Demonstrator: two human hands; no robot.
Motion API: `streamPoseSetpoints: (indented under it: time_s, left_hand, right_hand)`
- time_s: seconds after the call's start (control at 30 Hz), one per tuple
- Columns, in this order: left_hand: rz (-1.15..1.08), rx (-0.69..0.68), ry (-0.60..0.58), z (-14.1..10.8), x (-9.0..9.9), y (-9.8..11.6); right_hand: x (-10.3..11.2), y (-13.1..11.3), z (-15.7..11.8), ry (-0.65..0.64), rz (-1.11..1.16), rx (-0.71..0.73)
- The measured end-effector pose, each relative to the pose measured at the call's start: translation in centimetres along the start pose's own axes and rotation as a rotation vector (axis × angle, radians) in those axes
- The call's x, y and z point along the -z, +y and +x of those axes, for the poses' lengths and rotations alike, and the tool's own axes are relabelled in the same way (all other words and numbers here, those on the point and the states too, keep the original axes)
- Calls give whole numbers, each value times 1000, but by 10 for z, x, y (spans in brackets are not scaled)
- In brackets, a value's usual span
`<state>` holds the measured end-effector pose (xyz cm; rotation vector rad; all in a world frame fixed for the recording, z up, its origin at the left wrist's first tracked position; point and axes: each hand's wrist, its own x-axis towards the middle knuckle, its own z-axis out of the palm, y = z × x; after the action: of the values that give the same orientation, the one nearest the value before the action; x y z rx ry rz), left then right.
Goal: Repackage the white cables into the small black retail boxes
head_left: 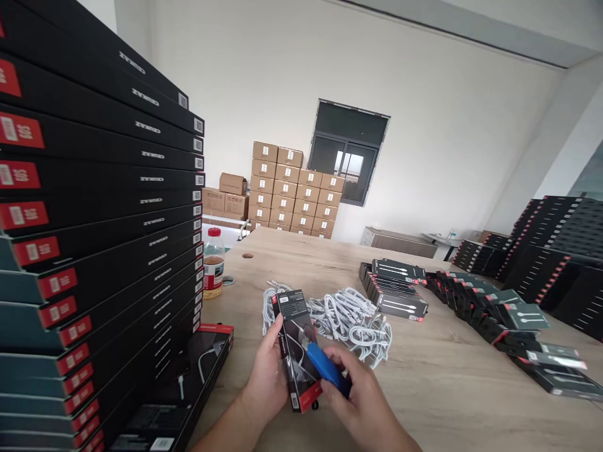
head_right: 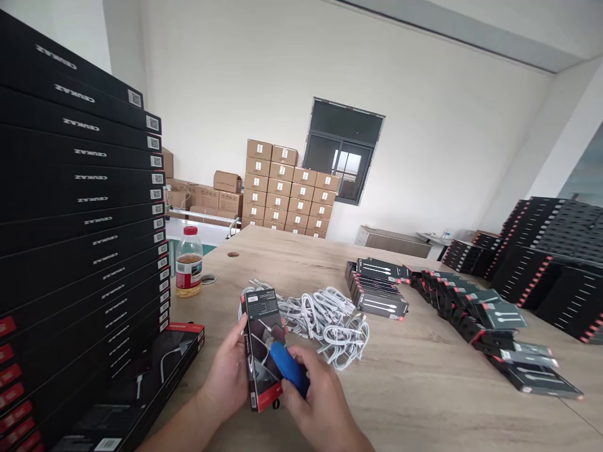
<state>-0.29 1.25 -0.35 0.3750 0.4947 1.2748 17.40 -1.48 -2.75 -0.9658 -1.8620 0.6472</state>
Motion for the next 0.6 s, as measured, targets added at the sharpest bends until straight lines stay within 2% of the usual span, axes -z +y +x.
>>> streamPoseSetpoints:
  time_s: [0.17, 0.43, 0.6]
  left_hand:
    - [5, 36, -30, -1, 0, -6]
    - [90, 80, -73, -3, 1, -14]
    - [217, 108, 51, -5, -3, -28]
  right_hand:
    - [-4, 4, -2, 11, -61, -3]
    - [-7, 9, -2, 65, 26, -6]
    - [-13, 9, 1, 155, 60, -56]
